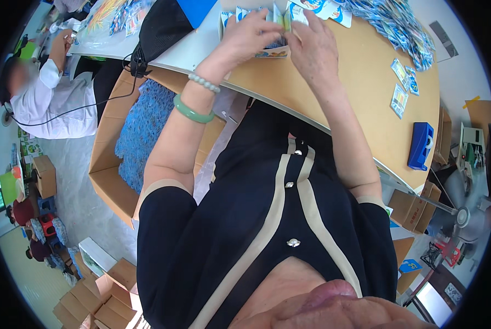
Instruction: Counting and placing small product packets into cardboard boxes at a packaging station.
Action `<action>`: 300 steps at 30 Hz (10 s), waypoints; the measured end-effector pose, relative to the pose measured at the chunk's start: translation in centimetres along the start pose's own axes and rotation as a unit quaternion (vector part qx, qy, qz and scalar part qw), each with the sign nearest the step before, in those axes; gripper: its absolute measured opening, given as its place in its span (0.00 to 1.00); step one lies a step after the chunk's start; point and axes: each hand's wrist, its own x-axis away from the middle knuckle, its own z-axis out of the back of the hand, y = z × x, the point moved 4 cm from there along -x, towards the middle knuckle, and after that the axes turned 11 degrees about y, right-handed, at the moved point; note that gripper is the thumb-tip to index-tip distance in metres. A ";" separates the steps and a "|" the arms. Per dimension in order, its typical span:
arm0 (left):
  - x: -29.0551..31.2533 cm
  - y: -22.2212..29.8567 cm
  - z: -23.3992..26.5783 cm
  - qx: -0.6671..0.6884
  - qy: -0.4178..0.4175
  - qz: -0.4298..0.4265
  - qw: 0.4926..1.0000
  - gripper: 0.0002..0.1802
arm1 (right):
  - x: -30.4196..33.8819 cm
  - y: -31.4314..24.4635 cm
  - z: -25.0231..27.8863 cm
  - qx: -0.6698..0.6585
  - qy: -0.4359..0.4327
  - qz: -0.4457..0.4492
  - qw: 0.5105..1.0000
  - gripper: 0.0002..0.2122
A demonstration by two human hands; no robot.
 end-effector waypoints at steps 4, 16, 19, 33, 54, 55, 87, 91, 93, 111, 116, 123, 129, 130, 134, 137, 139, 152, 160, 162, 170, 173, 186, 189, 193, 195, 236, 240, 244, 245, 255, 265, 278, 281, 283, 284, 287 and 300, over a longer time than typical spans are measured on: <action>0.2 -2.2 2.2 0.292 -0.020 0.371 0.881 0.14 | -1.7 2.9 -2.4 0.082 -0.091 0.046 0.991 0.18; 0.7 -2.6 0.5 0.075 -0.150 0.105 0.980 0.11 | -2.1 -0.1 -3.1 0.048 -0.129 0.007 0.990 0.15; 0.6 -2.7 1.2 0.168 -0.162 0.106 0.967 0.11 | -1.3 -1.2 -3.7 0.038 -0.131 -0.010 0.991 0.15; 4.9 -9.0 0.4 0.491 0.130 0.596 0.622 0.19 | -0.7 2.6 -5.0 -0.483 0.043 -0.285 0.827 0.23; 3.1 -9.7 -2.2 0.642 0.097 0.538 0.538 0.20 | -2.4 3.5 -10.0 -0.491 -0.168 -0.480 0.708 0.33; 3.3 -10.0 -2.8 0.641 0.098 0.540 0.538 0.20 | -2.4 4.1 -10.3 -0.496 -0.169 -0.465 0.713 0.31; 4.0 -5.4 3.4 0.192 -0.144 -0.032 0.970 0.28 | 2.2 5.5 -9.3 -0.541 -0.103 0.067 0.832 0.20; 4.7 -3.1 4.0 0.200 0.034 -0.135 0.970 0.27 | 3.0 6.8 -8.9 -0.580 -0.012 0.174 0.796 0.20; 4.2 -0.4 3.7 0.061 -0.070 -0.038 0.995 0.28 | 2.9 6.6 -7.4 -0.562 -0.011 0.184 0.806 0.20; 5.3 0.9 1.3 0.018 0.171 -0.009 0.985 0.23 | 2.6 4.6 -6.2 -0.390 -0.127 0.165 0.897 0.40; 5.3 -0.2 0.2 -0.039 0.119 0.013 0.992 0.26 | 1.3 3.6 -4.7 -0.342 -0.168 0.158 0.911 0.28; 5.2 0.6 0.0 -0.168 0.045 -0.068 0.982 0.28 | 2.5 3.0 -4.4 -0.142 -0.121 0.257 0.948 0.23; 5.6 0.6 -0.3 -0.099 0.119 -0.057 0.986 0.30 | 3.2 2.7 -4.3 -0.129 -0.106 0.245 0.955 0.23; 5.6 0.7 -0.1 -0.111 0.065 -0.037 0.991 0.30 | 3.2 2.5 -3.7 -0.154 -0.146 0.200 0.957 0.23; 5.8 1.5 0.3 -0.126 0.027 -0.045 0.991 0.30 | 2.0 2.0 -2.3 -0.200 -0.235 0.114 0.944 0.25; 6.3 1.2 0.2 -0.073 0.085 -0.075 0.991 0.30 | 1.4 2.6 -2.7 -0.193 -0.254 0.127 0.939 0.27; 6.1 1.8 0.7 -0.046 0.115 -0.093 0.988 0.30 | 2.2 2.9 -3.5 -0.155 -0.243 0.149 0.946 0.26; 4.5 0.1 1.2 0.021 0.019 -0.068 0.997 0.23 | 1.0 2.9 -3.4 -0.183 -0.267 0.107 0.940 0.17; 3.9 0.8 2.6 -0.049 -0.048 -0.097 0.993 0.15 | 0.7 2.4 -3.1 -0.199 -0.282 0.099 0.933 0.15; 3.5 0.6 2.6 -0.038 -0.099 -0.090 0.990 0.14 | 0.7 2.5 -3.4 -0.288 -0.276 0.107 0.911 0.15; 3.2 0.8 2.3 -0.048 -0.128 -0.084 0.987 0.12 | 1.0 2.8 -3.1 -0.239 -0.319 0.045 0.916 0.16; 2.4 1.1 2.9 -0.055 -0.171 -0.084 0.980 0.12 | 0.8 3.4 -3.2 -0.246 -0.316 0.042 0.915 0.16; 5.4 0.1 1.0 0.050 0.003 -0.042 0.998 0.23 | 1.8 2.5 -2.2 -0.158 -0.258 0.149 0.941 0.18; 5.5 -2.5 0.8 0.099 -0.072 -0.010 0.992 0.22 | 1.5 3.3 -3.2 -0.178 -0.283 0.132 0.933 0.18; 6.1 -4.4 1.6 0.192 -0.120 0.042 0.973 0.21 | 1.7 3.9 -3.4 -0.254 -0.280 0.090 0.921 0.17; 6.2 -4.5 1.9 0.226 -0.124 0.061 0.964 0.21 | 2.3 3.6 -2.8 -0.245 -0.255 0.090 0.931 0.17; -3.6 10.1 -6.9 -0.281 -0.139 0.013 0.949 0.32 | 19.1 25.1 27.9 0.225 0.278 -0.176 0.917 0.17; -4.9 11.5 -8.0 -0.313 -0.162 0.066 0.934 0.32 | 23.2 31.7 37.4 0.305 0.228 -0.489 0.785 0.11; -4.4 12.0 -8.2 -0.290 -0.138 0.062 0.945 0.30 | 25.8 36.4 37.8 0.030 0.203 -0.573 0.793 0.10; -4.0 11.7 -8.3 -0.252 -0.114 0.064 0.959 0.29 | 25.9 36.7 38.2 0.028 0.203 -0.573 0.793 0.10; -3.5 11.9 -8.0 -0.189 -0.029 0.062 0.980 0.24 | 26.1 38.1 37.6 -0.084 0.227 -0.662 0.709 0.08; -2.9 11.1 -8.6 -0.182 -0.030 0.053 0.981 0.25 | 27.8 38.6 34.2 -0.228 0.479 -0.627 0.571 0.08; -1.4 9.6 -7.0 -0.066 -0.004 0.037 0.997 0.23 | 30.3 35.9 34.1 -0.204 0.339 -0.657 0.642 0.01; 0.2 7.7 -6.9 -0.085 0.049 0.011 0.995 0.21 | 31.2 38.0 33.6 -0.280 0.255 -0.652 0.657 0.02; 1.6 5.2 -8.1 -0.043 0.065 0.009 0.997 0.19 | 32.7 38.0 32.2 -0.208 0.214 -0.665 0.684 0.03; 1.3 5.1 -7.5 -0.098 0.097 -0.037 0.990 0.18 | 30.1 34.1 31.7 -0.075 0.259 -0.645 0.715 0.04; 1.7 4.5 -6.1 -0.081 0.114 -0.006 0.990 0.24 | 31.3 30.5 31.8 -0.046 0.209 -0.652 0.727 0.06; 4.3 2.9 -3.5 -0.074 0.125 0.058 0.988 0.24 | 4.7 1.9 -4.3 -0.425 -0.057 -0.546 0.720 0.06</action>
